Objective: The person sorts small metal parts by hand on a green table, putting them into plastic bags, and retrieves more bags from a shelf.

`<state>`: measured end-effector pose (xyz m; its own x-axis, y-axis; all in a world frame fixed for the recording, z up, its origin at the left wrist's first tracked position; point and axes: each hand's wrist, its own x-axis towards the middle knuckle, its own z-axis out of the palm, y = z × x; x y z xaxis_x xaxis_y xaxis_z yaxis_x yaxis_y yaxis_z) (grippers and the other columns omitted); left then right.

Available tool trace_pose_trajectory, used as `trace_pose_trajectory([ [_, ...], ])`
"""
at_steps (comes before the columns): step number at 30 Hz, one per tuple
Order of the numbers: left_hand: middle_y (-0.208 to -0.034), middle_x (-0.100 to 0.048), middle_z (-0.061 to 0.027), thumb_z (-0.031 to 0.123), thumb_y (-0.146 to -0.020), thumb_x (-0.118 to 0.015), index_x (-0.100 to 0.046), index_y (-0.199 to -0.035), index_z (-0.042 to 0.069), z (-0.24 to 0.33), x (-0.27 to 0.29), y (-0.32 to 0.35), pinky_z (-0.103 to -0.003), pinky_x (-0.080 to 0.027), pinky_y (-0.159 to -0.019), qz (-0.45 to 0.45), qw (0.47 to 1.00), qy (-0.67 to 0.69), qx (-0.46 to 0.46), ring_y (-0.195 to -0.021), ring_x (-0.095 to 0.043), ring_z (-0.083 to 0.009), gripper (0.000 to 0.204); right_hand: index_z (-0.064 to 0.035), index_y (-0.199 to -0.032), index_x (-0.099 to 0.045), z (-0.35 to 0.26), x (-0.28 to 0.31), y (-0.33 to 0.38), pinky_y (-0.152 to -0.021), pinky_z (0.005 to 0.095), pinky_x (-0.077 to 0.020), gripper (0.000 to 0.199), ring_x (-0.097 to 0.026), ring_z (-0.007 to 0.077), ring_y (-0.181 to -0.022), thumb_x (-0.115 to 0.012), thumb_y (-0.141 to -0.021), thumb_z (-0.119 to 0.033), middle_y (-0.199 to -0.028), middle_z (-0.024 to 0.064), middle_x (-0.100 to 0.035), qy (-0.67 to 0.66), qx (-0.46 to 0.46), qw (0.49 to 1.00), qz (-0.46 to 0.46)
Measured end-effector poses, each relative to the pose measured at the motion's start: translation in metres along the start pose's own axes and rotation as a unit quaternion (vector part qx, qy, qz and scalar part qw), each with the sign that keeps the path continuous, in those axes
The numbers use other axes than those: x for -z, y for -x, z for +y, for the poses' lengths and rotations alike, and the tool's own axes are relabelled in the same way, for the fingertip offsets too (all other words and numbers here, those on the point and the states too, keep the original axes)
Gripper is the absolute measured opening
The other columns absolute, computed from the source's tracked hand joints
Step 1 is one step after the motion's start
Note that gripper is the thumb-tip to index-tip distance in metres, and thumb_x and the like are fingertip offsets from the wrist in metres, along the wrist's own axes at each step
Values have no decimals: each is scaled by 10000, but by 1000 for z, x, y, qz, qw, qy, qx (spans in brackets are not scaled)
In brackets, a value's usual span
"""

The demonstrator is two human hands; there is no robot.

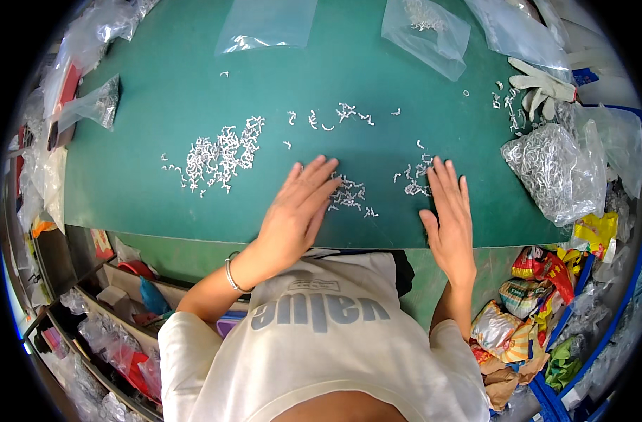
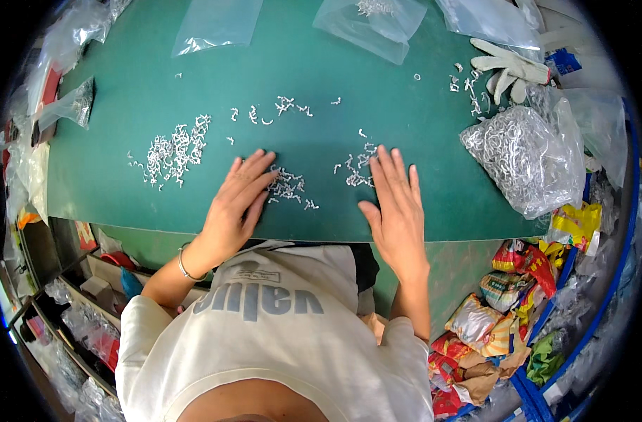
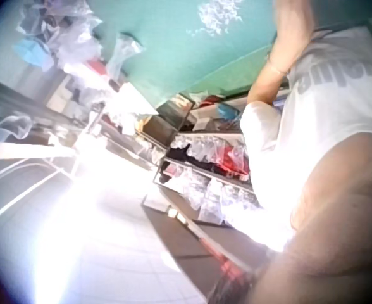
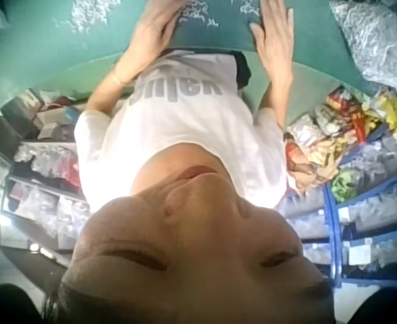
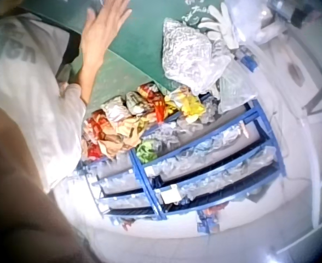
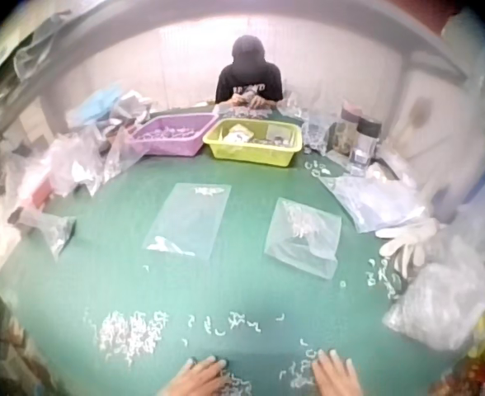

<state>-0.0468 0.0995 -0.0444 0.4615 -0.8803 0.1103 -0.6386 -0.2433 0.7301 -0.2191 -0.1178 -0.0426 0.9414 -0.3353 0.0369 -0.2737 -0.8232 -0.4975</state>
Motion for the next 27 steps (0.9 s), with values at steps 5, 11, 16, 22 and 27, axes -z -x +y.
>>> trace_pose_trajectory([
  [5, -1483, -339, -232, -65, -861, -525, -471, -1327, -30, 7, -1, 13, -529, -233, -1137, 51, 995, -46, 68, -1393, -307, -401, 471, 3, -1423, -392, -4, 5, 3, -1154, 533, -178, 757, -274, 346, -1427, -711, -769, -209, -1515, 177, -341, -1, -8, 1000, -12],
  [11, -1497, -313, -222, -84, -812, -539, -457, -1353, -8, 5, -7, 20, -555, -245, -1127, -58, 998, 31, 16, -1392, -284, -421, 553, -10, -1409, -425, -6, 8, 6, -1147, 564, -152, 779, -287, 372, -1417, -721, -730, -253, -1499, 162, -377, -64, 34, 997, 9],
  [16, -1514, -336, -153, -3, -817, -598, -477, -1367, 47, 10, -7, 13, -618, -202, -1110, -113, 988, -104, -21, -1406, -274, -407, 565, -83, -1407, -460, -13, 5, 18, -1121, 623, -128, 812, -226, 380, -1434, -734, -694, -359, -1530, 117, -332, 22, 5, 997, -68],
  [22, -1530, -320, -104, 106, -785, -667, -455, -1399, 83, 12, -5, 13, -682, -199, -1074, -149, 975, -158, -41, -1403, -253, -423, 650, -113, -1417, -451, -21, 7, 23, -1094, 671, -108, 890, -207, 407, -1432, -775, -633, -382, -1544, 91, -308, 39, 3, 996, -86],
  [27, -1530, -317, -63, 233, -769, -723, -437, -1415, 101, 12, -3, 19, -737, -250, -997, -154, 964, -216, -10, -1408, -249, -390, 719, -82, -1429, -416, -27, 4, 22, -1081, 680, -137, 942, -193, 390, -1437, -794, -624, -392, -1545, 70, -300, 61, 1, 992, -107],
])
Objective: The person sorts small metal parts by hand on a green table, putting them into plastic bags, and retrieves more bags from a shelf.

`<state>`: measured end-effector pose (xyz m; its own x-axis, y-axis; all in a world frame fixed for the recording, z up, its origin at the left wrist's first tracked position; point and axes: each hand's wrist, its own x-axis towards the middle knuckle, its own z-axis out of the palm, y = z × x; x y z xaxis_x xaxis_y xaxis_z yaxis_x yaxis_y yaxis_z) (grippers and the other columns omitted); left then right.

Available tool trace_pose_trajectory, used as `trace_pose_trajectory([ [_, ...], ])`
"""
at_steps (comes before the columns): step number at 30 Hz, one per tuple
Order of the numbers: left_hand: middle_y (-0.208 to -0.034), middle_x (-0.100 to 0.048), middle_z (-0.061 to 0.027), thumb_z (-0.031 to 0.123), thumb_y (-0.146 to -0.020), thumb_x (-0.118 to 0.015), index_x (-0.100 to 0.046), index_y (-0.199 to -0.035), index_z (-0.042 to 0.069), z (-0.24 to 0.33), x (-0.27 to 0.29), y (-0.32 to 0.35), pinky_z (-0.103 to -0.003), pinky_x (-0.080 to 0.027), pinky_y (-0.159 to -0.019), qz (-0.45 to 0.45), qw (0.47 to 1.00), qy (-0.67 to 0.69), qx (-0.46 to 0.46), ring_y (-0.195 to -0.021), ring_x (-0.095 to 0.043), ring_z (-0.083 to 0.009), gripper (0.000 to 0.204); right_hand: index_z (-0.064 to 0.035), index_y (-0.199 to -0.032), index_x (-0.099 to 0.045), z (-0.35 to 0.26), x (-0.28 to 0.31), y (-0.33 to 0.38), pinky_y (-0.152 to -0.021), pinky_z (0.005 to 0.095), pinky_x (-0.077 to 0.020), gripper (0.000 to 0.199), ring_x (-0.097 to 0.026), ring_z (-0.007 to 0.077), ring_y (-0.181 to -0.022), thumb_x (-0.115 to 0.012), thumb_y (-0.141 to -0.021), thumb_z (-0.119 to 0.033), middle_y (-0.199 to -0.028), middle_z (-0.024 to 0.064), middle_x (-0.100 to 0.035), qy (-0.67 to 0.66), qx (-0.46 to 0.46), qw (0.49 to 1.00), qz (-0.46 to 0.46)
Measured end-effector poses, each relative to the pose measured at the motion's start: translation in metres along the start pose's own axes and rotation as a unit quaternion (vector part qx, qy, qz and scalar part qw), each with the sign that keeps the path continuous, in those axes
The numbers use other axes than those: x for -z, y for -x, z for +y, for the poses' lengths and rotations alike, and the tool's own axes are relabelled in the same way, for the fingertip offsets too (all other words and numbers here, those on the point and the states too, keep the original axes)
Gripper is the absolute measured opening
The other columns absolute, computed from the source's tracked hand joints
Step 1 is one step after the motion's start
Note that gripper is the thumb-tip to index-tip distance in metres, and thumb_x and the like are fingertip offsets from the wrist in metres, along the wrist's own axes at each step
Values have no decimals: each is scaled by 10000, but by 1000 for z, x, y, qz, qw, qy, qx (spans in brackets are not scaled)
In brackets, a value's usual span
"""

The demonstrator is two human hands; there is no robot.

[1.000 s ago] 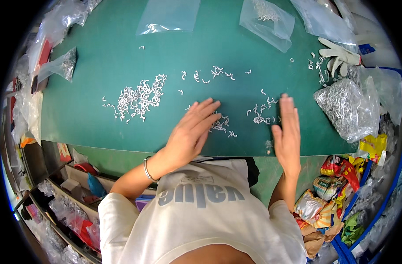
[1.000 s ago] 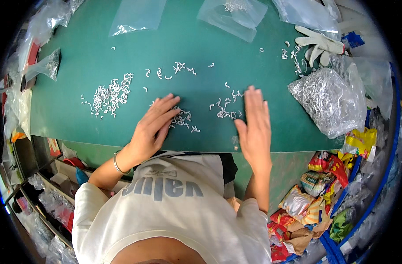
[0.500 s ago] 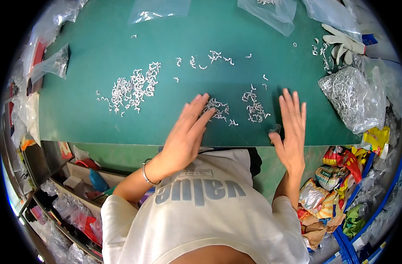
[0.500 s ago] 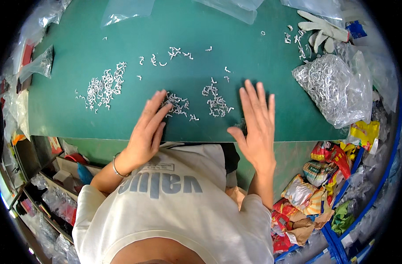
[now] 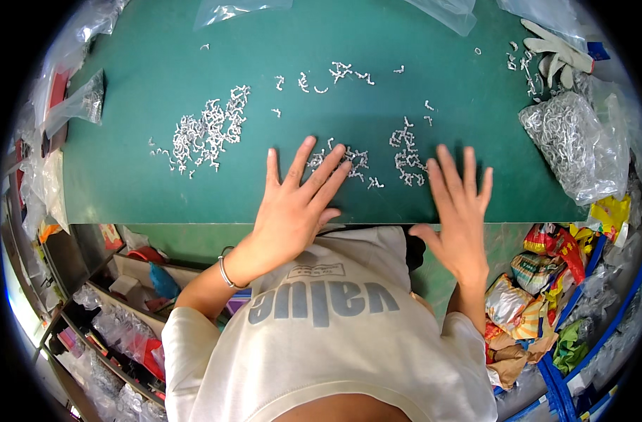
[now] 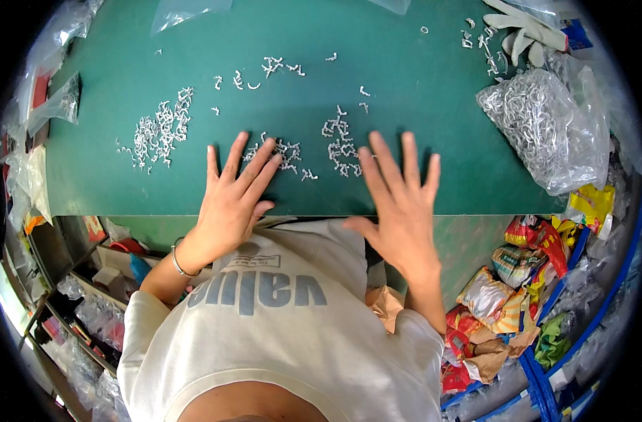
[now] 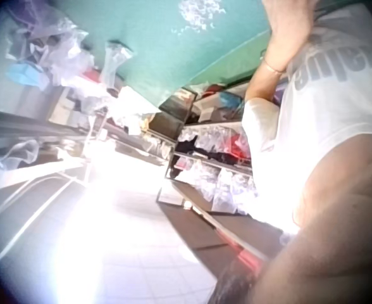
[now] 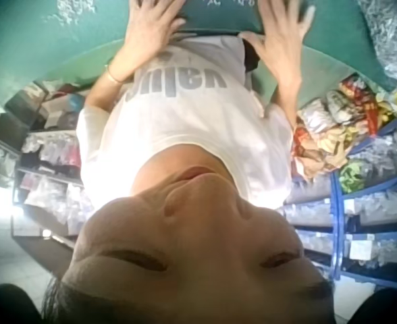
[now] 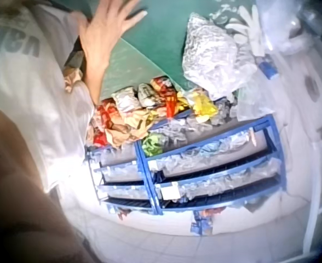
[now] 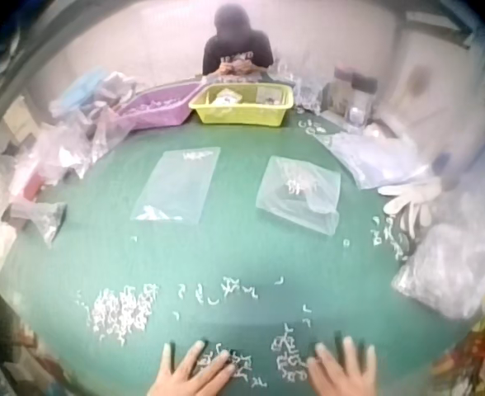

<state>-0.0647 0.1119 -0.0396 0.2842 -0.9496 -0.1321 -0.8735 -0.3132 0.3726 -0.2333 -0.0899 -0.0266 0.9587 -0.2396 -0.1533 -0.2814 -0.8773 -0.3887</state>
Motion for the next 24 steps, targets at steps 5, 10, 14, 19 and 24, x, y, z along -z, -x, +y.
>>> trace_pose_trajectory([
  [5, -1537, -300, -56, 245, -754, -735, -425, -1422, 94, -1, 2, -1, -750, -239, -992, 5, 1000, -22, 13, -1413, -230, -392, 752, -72, -1429, -399, -15, -11, -8, -1069, 687, -162, 949, -209, 373, -1430, -791, -637, -416, -1545, 62, -293, -11, 24, 1000, -17],
  [10, -1555, -273, -89, 189, -785, -672, -399, -1434, 57, -4, 3, 7, -748, -123, -1042, 18, 999, 17, 35, -1424, -170, -438, 716, -79, -1408, -439, -14, -9, -2, -1042, 715, -174, 897, -209, 372, -1431, -785, -648, -406, -1549, 62, -285, -16, 36, 999, -33],
  [14, -1549, -281, -84, 209, -774, -686, -404, -1436, 86, 0, -2, 4, -751, -131, -1039, -8, 999, 23, 34, -1425, -171, -434, 731, -112, -1418, -440, -10, -9, -1, -1043, 715, -163, 894, -206, 387, -1431, -769, -647, -425, -1556, 60, -276, 40, 8, 999, -9],
  [19, -1548, -284, -84, 224, -758, -706, -401, -1434, 72, -1, 1, 5, -746, -140, -1039, 3, 999, 28, 36, -1425, -177, -431, 757, -155, -1420, -445, -10, -7, -4, -1037, 723, -154, 877, -208, 387, -1429, -774, -647, -409, -1542, 39, -308, 21, -13, 999, 28],
  [24, -1548, -285, -53, 308, -743, -747, -410, -1428, 90, -6, 2, 9, -740, -230, -1006, 31, 998, 26, 43, -1418, -215, -393, 793, -153, -1424, -441, -16, -7, -14, -1034, 728, -147, 863, -213, 383, -1428, -777, -660, -374, -1532, -5, -331, 30, -11, 999, 15],
])
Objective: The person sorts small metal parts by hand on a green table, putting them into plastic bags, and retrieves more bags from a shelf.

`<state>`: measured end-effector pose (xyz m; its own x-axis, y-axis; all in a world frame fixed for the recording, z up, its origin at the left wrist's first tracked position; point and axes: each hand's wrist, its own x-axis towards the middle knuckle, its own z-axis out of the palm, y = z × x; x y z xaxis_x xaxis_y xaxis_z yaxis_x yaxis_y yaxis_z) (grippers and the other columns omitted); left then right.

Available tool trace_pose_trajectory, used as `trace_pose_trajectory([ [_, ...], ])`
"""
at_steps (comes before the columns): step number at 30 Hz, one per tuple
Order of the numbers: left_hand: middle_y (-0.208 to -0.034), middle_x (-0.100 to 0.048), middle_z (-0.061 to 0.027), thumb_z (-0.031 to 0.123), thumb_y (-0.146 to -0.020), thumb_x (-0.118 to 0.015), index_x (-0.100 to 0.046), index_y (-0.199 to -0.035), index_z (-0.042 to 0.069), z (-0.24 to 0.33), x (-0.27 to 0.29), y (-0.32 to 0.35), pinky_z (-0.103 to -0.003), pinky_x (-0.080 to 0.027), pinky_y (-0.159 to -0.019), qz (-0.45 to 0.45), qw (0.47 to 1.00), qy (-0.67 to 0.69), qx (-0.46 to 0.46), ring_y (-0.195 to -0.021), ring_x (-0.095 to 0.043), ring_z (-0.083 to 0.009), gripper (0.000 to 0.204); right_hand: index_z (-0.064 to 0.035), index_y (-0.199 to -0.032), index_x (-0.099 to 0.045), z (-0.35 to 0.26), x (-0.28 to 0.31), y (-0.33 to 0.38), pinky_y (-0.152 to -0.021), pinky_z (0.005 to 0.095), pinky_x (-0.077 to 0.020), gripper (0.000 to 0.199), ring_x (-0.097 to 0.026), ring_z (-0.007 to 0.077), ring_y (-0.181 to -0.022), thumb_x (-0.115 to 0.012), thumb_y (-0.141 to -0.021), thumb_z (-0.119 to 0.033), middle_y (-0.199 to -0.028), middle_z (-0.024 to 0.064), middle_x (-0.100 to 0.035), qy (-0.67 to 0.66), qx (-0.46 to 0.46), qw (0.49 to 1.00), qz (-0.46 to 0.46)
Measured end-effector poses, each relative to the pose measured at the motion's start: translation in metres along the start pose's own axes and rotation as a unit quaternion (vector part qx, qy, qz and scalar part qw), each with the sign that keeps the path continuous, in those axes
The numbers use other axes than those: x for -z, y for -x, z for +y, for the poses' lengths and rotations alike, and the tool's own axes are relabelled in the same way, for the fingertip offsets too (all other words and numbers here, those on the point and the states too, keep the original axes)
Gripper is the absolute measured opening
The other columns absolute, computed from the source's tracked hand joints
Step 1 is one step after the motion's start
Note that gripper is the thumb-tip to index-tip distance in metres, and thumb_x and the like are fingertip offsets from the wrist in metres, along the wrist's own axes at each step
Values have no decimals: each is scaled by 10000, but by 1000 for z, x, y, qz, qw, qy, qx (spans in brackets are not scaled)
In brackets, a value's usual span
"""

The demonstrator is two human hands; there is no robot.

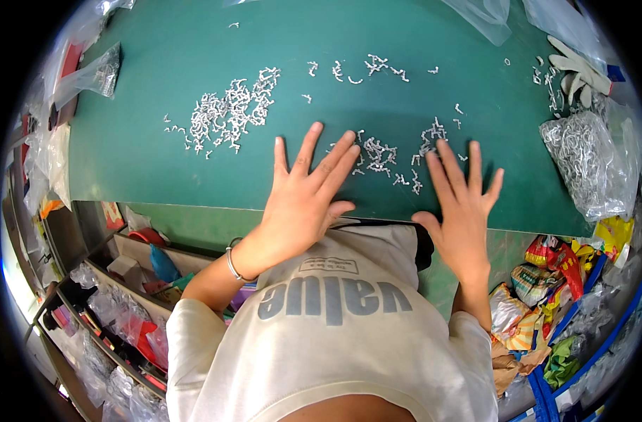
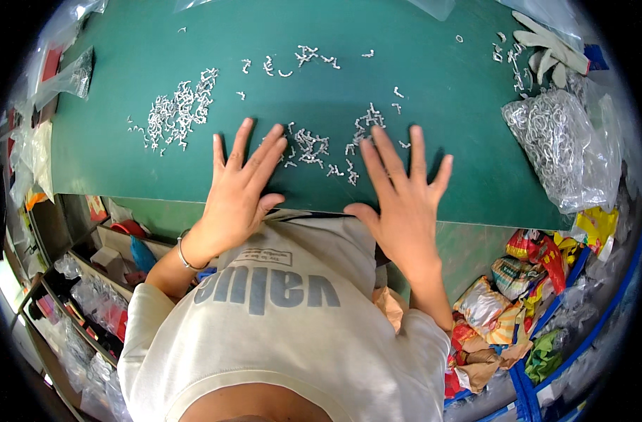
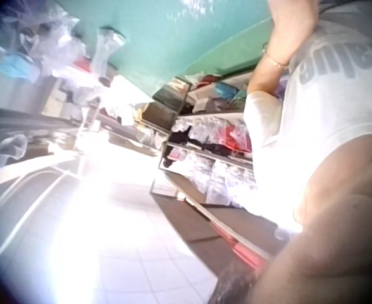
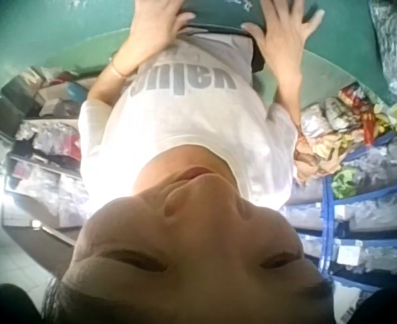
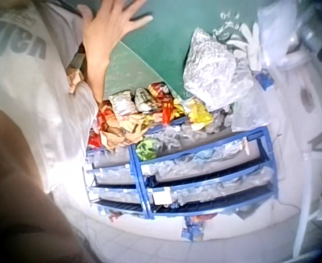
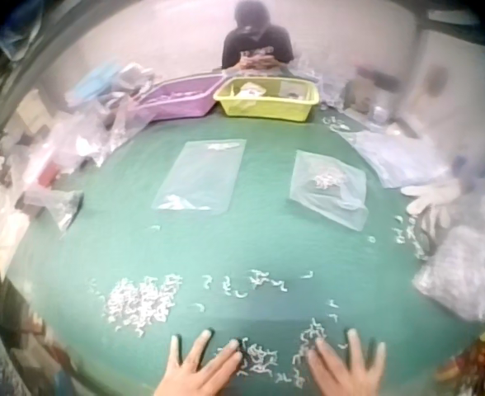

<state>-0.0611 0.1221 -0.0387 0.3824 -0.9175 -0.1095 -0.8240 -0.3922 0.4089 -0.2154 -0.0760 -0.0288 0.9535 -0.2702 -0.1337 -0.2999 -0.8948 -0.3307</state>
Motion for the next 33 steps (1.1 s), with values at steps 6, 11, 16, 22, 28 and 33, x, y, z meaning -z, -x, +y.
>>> trace_pose_trajectory([
  [6, -1555, -261, -85, 260, -758, -727, -402, -1432, 86, -5, -2, 6, -737, -202, -1022, -11, 1000, -14, 6, -1423, -191, -414, 768, -152, -1426, -440, -8, -8, -4, -1040, 719, -135, 846, -214, 371, -1433, -772, -671, -338, -1531, -4, -334, -6, 39, 999, -11],
  [11, -1557, -248, -95, 272, -765, -730, -417, -1416, 67, -7, -2, 10, -744, -208, -1014, 1, 999, -12, 35, -1427, -184, -410, 751, -167, -1416, -455, -16, -3, -12, -1038, 714, -163, 829, -219, 369, -1430, -770, -676, -366, -1525, -11, -344, -10, 57, 998, -3],
  [16, -1555, -248, -108, 298, -769, -724, -403, -1413, 26, -9, -1, 14, -749, -188, -1017, 5, 999, -12, 42, -1433, -179, -398, 769, -165, -1412, -457, -20, -5, -19, -1048, 701, -165, 851, -236, 345, -1428, -775, -655, -387, -1513, -9, -360, -22, 70, 997, -28],
  [22, -1551, -249, -133, 272, -788, -716, -405, -1402, 12, -8, 0, 15, -731, -181, -1033, 2, 999, 3, 46, -1444, -178, -365, 736, -108, -1421, -434, -20, -12, -18, -1081, 670, -138, 894, -254, 336, -1428, -776, -631, -349, -1520, 20, -357, -25, 96, 995, -24],
  [28, -1236, -608, -178, 125, -946, -542, -587, -1197, -39, -14, 4, 39, -385, -450, -992, 89, 868, 483, -73, -1148, -585, -330, 303, -52, -1443, -390, 18, 6, -24, -1154, 520, -157, 747, -245, 357, -1437, -673, -761, -166, -1529, 137, -329, -108, 33, 990, 84],
  [33, -1113, -671, -160, 99, -1012, -442, -604, -1173, -51, -5, -4, 49, -346, -495, -929, -188, 705, 676, 104, -1075, -630, -242, 273, -53, -1449, -385, 35, 3, -48, -1158, 487, -183, 663, -256, 337, -1436, -596, -823, -103, -1532, 130, -329, -58, 38, 996, 61],
])
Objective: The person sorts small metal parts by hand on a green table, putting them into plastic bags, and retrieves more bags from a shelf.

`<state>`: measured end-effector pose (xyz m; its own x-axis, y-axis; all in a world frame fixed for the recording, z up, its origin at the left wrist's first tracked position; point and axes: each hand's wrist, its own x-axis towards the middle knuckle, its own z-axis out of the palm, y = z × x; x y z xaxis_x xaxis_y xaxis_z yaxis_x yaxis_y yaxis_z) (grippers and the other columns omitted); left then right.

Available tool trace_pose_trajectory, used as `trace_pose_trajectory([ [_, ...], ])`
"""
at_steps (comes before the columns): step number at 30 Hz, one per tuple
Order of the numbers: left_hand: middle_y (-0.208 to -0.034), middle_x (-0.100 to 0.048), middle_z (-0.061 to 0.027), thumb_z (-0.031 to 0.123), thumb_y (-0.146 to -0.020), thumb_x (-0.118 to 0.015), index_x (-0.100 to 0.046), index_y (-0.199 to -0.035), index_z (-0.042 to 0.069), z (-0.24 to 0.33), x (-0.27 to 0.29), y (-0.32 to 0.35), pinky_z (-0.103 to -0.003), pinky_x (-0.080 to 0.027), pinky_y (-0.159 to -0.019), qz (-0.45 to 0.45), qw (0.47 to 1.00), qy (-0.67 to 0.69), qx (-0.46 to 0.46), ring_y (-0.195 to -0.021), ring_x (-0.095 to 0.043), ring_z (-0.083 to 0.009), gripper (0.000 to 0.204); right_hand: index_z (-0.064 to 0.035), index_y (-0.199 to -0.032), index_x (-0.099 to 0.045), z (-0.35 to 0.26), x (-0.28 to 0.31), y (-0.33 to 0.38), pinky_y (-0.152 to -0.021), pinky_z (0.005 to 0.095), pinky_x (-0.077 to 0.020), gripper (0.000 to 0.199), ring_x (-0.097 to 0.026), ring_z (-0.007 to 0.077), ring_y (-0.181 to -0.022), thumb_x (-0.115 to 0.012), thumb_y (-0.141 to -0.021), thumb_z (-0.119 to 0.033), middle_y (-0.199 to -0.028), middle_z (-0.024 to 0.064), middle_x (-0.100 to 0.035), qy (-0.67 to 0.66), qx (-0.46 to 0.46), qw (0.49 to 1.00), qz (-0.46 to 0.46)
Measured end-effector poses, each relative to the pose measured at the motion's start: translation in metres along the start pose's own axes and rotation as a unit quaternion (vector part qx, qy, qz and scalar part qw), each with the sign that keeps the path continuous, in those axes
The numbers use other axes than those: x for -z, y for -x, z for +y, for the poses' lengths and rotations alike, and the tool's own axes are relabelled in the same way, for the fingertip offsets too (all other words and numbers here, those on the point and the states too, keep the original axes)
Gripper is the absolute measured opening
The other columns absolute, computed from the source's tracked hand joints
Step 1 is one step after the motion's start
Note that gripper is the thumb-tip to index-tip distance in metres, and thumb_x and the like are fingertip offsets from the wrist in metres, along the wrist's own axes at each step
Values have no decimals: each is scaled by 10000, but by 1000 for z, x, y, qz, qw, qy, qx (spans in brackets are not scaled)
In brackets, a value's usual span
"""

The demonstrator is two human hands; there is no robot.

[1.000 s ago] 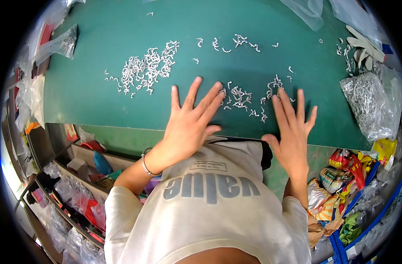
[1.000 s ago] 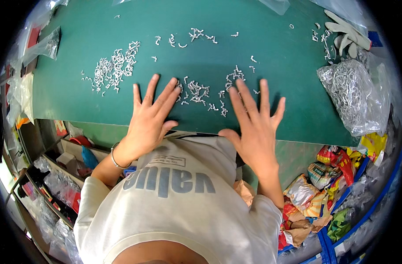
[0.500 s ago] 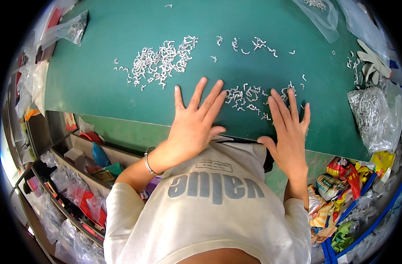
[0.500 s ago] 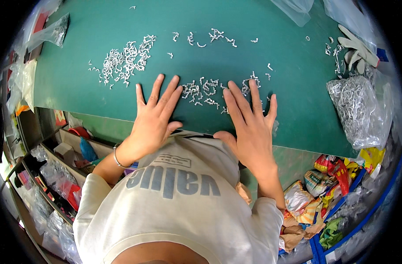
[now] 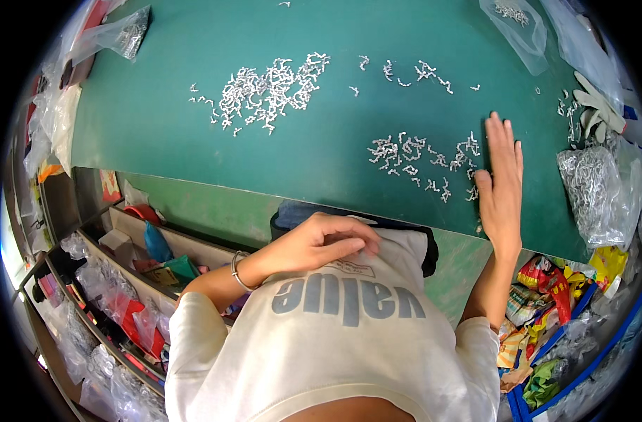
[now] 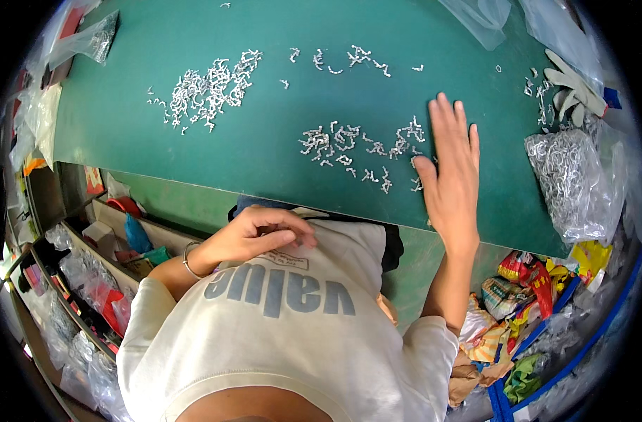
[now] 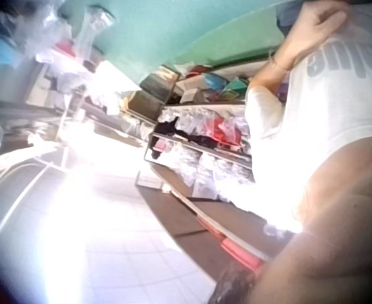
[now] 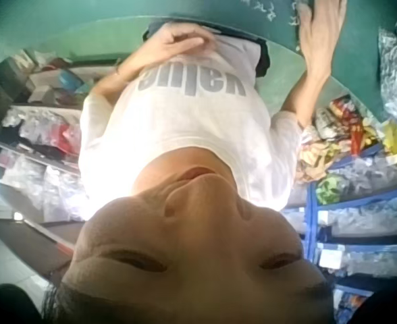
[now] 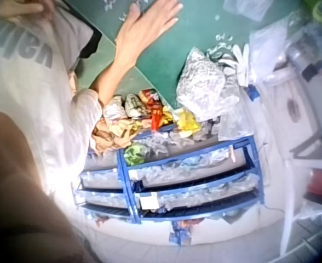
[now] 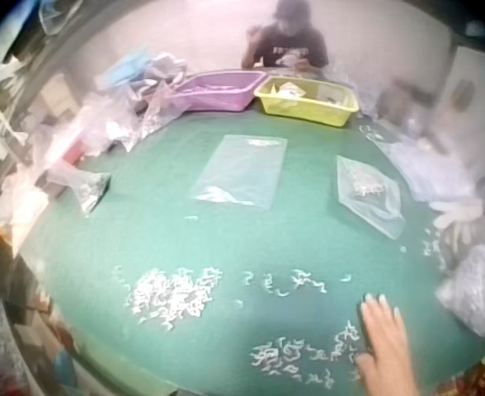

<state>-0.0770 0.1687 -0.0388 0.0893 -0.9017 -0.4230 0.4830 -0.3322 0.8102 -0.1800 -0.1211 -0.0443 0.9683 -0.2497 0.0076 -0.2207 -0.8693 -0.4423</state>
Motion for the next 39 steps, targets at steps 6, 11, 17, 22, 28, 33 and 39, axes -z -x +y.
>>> trace_pose_trajectory([
  [6, -1285, -548, -257, 260, -1022, -445, -447, -1344, -69, -52, 2, -20, -386, -425, -1048, -29, 944, 318, 85, -1221, -541, -309, 461, -43, -1424, -413, -19, -6, 12, -1156, 498, -199, 670, -285, 350, -1419, -641, -799, -128, -1511, 135, -357, -48, 50, 997, -30],
  [11, -1439, -391, -284, 513, -1006, -319, -324, -1445, -21, -59, -5, -76, -452, -334, -1124, -97, 878, 460, 91, -1342, -405, -385, 691, -39, -1405, -437, -22, -11, 8, -1148, 489, -237, 651, -306, 344, -1409, -638, -787, -79, -1500, 142, -368, -33, 88, 995, -31],
  [17, -1442, -412, -240, 540, -978, -361, -370, -1437, 27, -72, -15, -102, -475, -328, -1125, -200, 777, 596, 29, -1319, -428, -381, 688, -11, -1382, -452, -41, -16, 31, -1124, 499, -282, 636, -333, 341, -1397, -635, -782, -121, -1490, 140, -386, -59, 113, 989, -78],
  [22, -1439, -422, -223, 554, -952, -391, -400, -1421, 46, -82, -21, -108, -516, -304, -1131, -216, 756, 618, 17, -1330, -404, -381, 691, 8, -1349, -482, -55, -24, 48, -1103, 500, -316, 631, -369, 348, -1376, -655, -765, -159, -1464, 154, -420, -83, 131, 985, -79],
  [28, -1436, -407, -238, 484, -978, -371, -385, -1408, 28, -77, -23, -106, -517, -314, -1124, -133, 768, 625, 38, -1333, -392, -389, 626, 13, -1343, -484, -71, -43, 74, -1102, 497, -316, 666, -387, 363, -1360, -686, -727, -138, -1446, 164, -437, -113, 174, 975, -84],
  [33, -1431, -411, -242, 529, -981, -362, -354, -1437, 44, -65, -18, -96, -525, -345, -1106, -124, 832, 537, 60, -1294, -443, -422, 665, -34, -1297, -555, -65, -47, 67, -1091, 534, -312, 590, -365, 387, -1366, -699, -739, -159, -1433, 166, -441, -172, 222, 959, -34],
  [39, -1449, -400, -215, 595, -950, -393, -329, -1453, 50, -64, -15, -88, -544, -332, -1113, -123, 819, 558, 63, -1305, -424, -443, 744, -117, -1335, -537, -72, -28, -14, -1114, 543, -276, 586, -326, 396, -1379, -700, -781, -216, -1465, 139, -407, -57, 209, 976, -37],
])
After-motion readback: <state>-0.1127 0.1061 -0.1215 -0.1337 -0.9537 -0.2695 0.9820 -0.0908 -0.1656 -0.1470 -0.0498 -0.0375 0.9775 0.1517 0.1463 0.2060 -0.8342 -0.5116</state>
